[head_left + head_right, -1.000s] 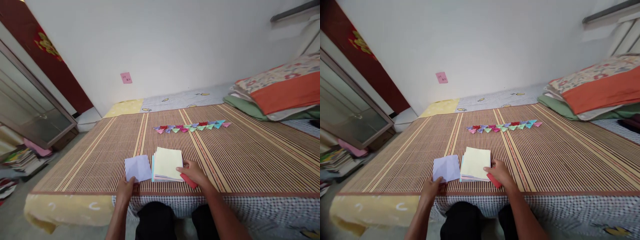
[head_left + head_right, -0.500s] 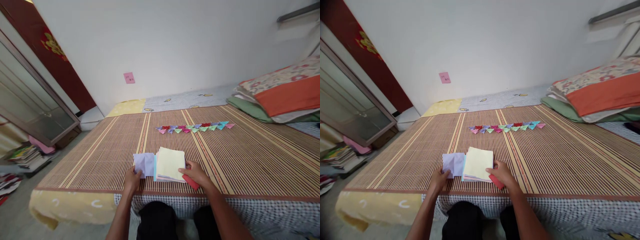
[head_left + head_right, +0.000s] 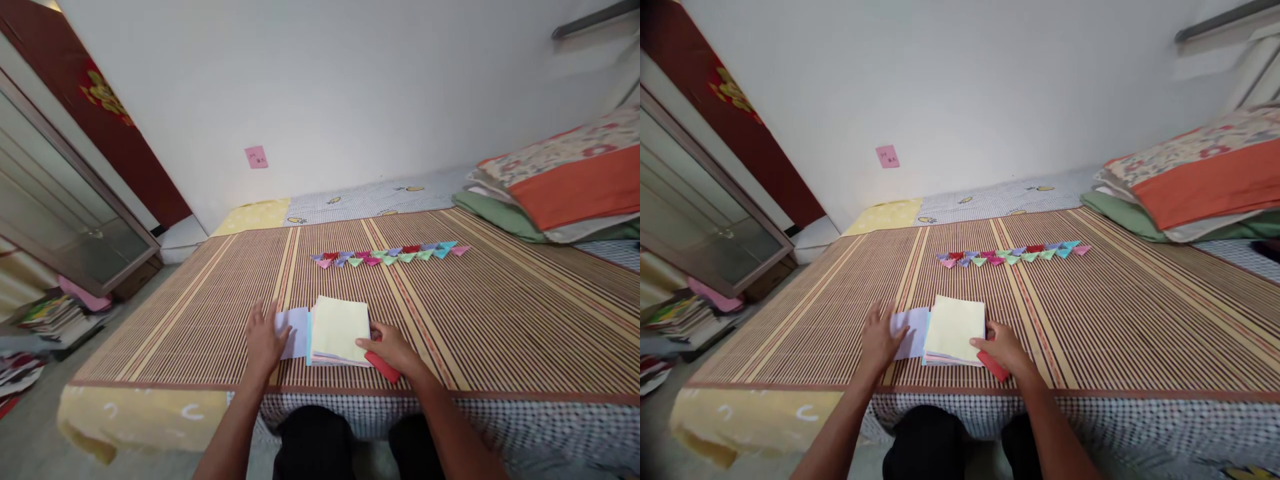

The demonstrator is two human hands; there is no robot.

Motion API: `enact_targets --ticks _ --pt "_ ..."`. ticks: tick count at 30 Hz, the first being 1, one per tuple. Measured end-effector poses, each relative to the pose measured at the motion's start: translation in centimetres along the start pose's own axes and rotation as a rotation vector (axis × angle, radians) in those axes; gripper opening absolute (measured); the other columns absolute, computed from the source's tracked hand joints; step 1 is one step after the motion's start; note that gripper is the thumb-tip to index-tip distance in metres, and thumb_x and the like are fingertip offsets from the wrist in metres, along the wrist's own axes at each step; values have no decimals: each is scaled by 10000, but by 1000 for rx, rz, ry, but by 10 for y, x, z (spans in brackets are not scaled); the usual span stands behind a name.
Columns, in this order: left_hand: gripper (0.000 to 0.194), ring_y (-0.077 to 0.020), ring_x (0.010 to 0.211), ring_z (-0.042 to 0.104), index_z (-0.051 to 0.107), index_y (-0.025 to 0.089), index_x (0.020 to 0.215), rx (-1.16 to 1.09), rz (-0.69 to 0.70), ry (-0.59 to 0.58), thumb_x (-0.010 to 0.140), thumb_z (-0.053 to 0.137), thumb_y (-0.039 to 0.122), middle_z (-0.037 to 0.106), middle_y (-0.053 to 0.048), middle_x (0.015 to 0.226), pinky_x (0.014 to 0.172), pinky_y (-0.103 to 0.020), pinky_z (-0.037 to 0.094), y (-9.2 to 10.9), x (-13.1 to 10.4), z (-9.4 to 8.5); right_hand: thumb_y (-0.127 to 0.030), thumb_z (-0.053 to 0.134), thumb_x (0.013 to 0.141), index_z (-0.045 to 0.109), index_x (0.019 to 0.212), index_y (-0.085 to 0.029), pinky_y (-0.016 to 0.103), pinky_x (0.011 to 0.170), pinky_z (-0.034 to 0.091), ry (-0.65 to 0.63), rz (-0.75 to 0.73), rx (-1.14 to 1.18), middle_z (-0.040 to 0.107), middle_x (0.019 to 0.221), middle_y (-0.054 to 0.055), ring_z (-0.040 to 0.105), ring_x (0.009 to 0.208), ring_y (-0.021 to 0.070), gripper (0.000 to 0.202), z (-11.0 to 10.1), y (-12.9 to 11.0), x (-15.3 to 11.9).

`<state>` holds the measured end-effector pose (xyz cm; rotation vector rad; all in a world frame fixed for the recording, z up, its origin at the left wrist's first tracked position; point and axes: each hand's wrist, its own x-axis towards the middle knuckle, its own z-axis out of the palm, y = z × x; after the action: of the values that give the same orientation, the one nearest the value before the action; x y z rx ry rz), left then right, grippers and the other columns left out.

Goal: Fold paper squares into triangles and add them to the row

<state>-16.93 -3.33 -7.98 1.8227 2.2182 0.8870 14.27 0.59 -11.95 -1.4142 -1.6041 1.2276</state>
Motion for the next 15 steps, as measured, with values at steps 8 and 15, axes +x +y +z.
enact_targets --ticks 8,15 --pt "498 -271 1511 317 521 187 1456 83 277 -316 970 419 159 432 -135 1599 1222 -560 182 5 -21 43 -298 764 713 743 971 -163 320 726 533 -5 -16 -8 790 926 84 720 831 245 292 4 6 -2" --pt "299 -309 1355 504 676 177 1223 79 211 -328 938 589 162 573 -161 1427 1144 -539 371 7 -4 29 -300 747 733 734 964 -149 314 727 525 -9 -30 -28 779 899 88 707 810 231 277 3 9 -1"
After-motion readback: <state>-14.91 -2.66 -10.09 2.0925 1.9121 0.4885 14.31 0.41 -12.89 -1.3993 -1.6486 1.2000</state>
